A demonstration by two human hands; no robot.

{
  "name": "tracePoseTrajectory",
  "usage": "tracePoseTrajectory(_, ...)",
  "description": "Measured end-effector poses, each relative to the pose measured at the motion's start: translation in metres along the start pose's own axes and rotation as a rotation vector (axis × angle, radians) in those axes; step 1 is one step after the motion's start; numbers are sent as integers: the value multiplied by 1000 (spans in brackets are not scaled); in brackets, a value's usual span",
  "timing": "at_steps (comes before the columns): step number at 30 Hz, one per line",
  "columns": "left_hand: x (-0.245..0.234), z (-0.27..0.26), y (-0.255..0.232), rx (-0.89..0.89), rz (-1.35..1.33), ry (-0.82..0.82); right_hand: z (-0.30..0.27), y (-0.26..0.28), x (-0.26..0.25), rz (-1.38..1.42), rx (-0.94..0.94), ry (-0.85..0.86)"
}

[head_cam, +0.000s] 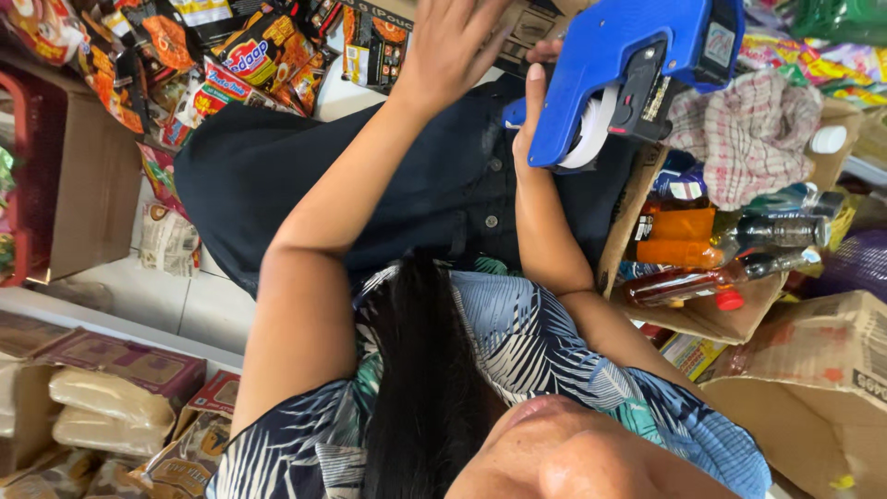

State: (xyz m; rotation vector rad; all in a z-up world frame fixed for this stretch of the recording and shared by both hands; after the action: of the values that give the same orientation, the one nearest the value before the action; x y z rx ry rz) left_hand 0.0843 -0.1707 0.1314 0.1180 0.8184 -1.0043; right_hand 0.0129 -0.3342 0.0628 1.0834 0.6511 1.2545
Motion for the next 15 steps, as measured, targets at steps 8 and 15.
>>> tracePoseTrajectory(8, -9, -168, 101, -487, 23, 105, -8, -15, 21, -66, 28, 90)
tracePoseTrajectory(15, 70, -246, 165, -1086, -35, 107, -14, -53, 40, -144, 29, 205)
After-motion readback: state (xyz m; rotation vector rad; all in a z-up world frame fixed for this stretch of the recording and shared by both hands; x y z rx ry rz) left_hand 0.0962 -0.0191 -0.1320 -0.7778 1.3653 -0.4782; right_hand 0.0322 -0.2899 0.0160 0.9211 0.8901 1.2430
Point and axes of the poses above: each hand's wrist, its own z-axis towards the middle knuckle, its own x-axis out of the palm, y = z × x, the point moved 1 cm from there along z, towards the middle knuckle, and after that the axes turned 5 degrees about y, right-handed, at the moved point
